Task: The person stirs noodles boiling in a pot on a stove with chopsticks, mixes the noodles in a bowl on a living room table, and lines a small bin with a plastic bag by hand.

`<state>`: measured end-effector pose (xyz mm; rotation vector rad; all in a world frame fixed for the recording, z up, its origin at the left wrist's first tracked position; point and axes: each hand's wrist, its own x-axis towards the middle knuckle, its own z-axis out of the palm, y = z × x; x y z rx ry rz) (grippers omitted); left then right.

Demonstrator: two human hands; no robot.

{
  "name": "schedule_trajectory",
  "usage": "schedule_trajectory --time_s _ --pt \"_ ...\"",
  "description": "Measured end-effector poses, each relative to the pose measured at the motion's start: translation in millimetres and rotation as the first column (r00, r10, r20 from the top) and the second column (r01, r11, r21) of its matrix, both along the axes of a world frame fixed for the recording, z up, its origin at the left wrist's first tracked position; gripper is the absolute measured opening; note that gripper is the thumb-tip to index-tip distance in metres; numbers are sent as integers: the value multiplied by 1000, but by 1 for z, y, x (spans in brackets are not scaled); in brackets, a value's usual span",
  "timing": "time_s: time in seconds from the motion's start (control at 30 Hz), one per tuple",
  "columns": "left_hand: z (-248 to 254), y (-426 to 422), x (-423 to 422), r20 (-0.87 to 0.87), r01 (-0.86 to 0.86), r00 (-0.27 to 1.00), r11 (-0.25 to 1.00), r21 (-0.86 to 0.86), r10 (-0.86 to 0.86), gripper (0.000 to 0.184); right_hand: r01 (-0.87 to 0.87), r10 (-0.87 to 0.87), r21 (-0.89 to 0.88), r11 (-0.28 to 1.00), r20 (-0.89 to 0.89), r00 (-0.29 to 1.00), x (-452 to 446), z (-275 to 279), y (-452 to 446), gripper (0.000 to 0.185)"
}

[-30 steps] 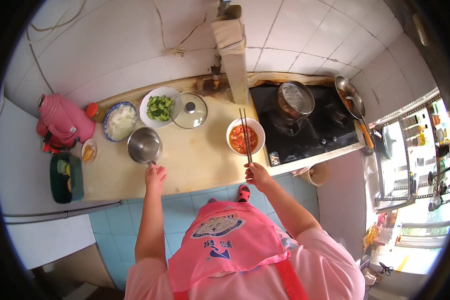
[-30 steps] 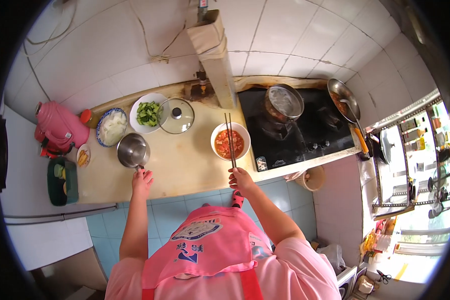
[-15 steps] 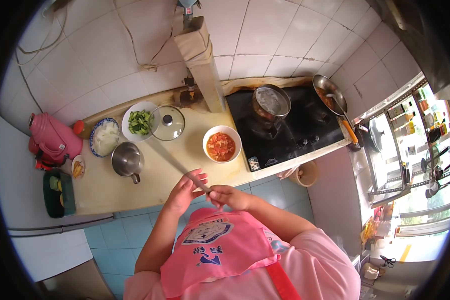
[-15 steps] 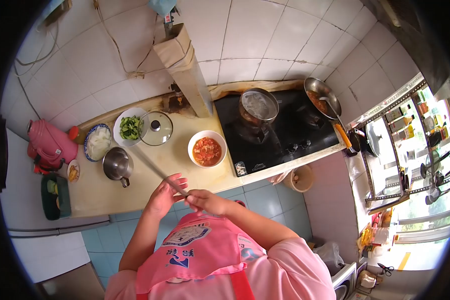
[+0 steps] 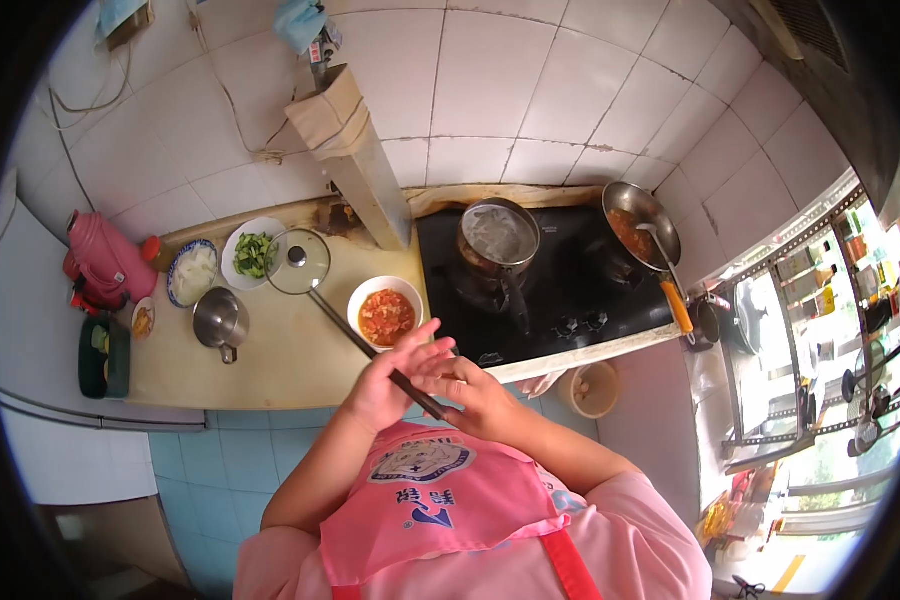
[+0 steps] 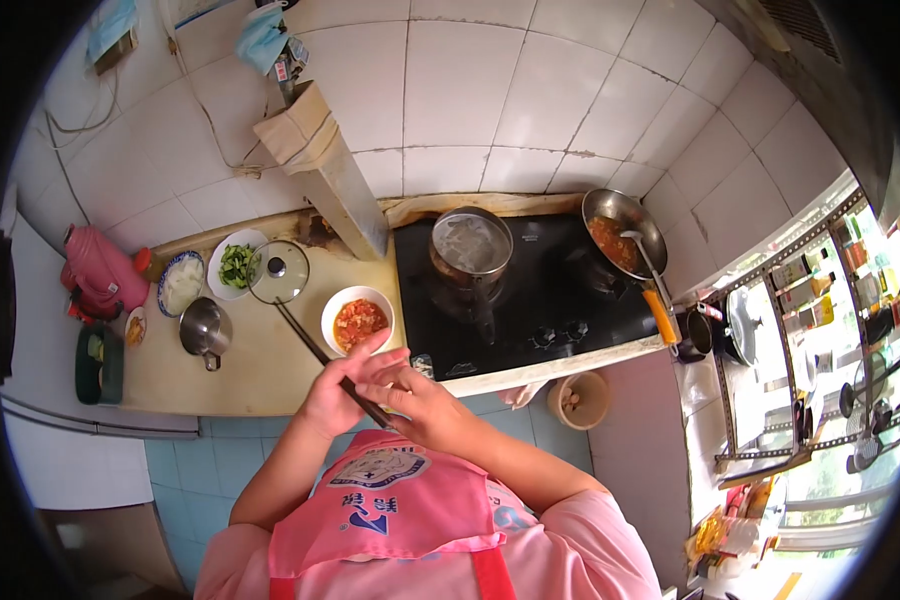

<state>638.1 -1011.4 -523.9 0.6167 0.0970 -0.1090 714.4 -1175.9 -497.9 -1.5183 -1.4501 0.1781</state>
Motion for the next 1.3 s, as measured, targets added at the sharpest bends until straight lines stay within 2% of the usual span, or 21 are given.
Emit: schedule_trajectory --time_s 0.03,0.1,0.2,0.27,0.33,0.37,0.4,0.47,0.53,0.57,0.6,0.67,0.73,0.8,0.9,0.97,1.1,1.13,1.2,1.27,1.3 --pt "1 -16 9 -20 32 999 999 -3 -32 62 -12 12 3 1000 3 1000 9 4 -11 59" --pt "9 -45 28 -52 98 994 994 -42 -100 62 -32 31 1 999 186 982 23 14 -31 59" --pt "11 -75 56 -29 132 991 988 -78 -134 62 -54 65 -71 996 161 985 47 19 -58 61" --pt "12 -89 72 17 118 993 992 -47 -117 63 -57 63 -43 997 139 988 61 19 -68 58" --pt "11 -100 81 57 113 992 993 -14 -112 64 9 -5 -21 1000 145 989 74 19 -76 44" --pt "11 -105 83 24 100 995 992 -77 -98 66 39 -36 -20 999 139 990 78 24 -80 40" --pt "11 -107 85 -9 85 996 987 -137 -87 69 84 -86 29 996 85 993 82 30 -80 36" --pt "0 -104 83 -87 101 990 992 -80 -108 71 163 -195 187 969 167 967 105 33 -82 31" --pt "3 -94 72 -138 71 988 997 18 -68 71 394 -420 216 893 90 903 132 20 -87 22" --pt "-1 -87 65 -138 78 988 997 23 -74 71 492 -457 182 851 -206 865 149 3 -88 15" --pt "-10 -79 55 -169 47 985 999 21 -42 69 573 -459 115 812 -482 747 166 -14 -89 8" --pt "-24 -65 38 -194 14 981 1000 21 -10 67 645 -466 73 760 -630 621 205 -28 -91 7" --pt "-32 -55 20 -244 -39 969 999 10 40 62 669 -525 67 740 -564 637 237 -40 -85 9" --pt "-35 -48 6 -266 -79 961 997 -2 76 59 663 -501 76 745 -592 631 263 -53 -71 9" --pt "-43 -39 -11 -306 -230 927 973 -1 219 54 659 -468 117 743 -613 637 301 -72 -47 11" --pt "-53 -35 -22 -332 -279 906 960 -3 263 52 702 -601 11 712 -508 617 319 -81 -34 13" --pt "-57 -36 -38 -412 -378 846 926 -18 338 44 705 -669 -101 702 -435 603 337 -111 -16 15" --pt "-58 -33 -39 -426 -400 832 917 -18 354 43 705 -663 -89 704 -439 606 340 -112 -12 15" --pt "-56 -30 -42 -421 -419 825 908 -9 377 42 679 -689 -210 703 -436 579 334 -116 -12 14" --pt "-55 -31 -44 -420 -433 819 901 -2 392 41 643 -664 -231 730 -464 587 326 -119 -17 12" --pt "-56 -30 -43 -417 -435 819 901 -3 394 40 596 -627 -232 769 -458 630 322 -117 -19 11"
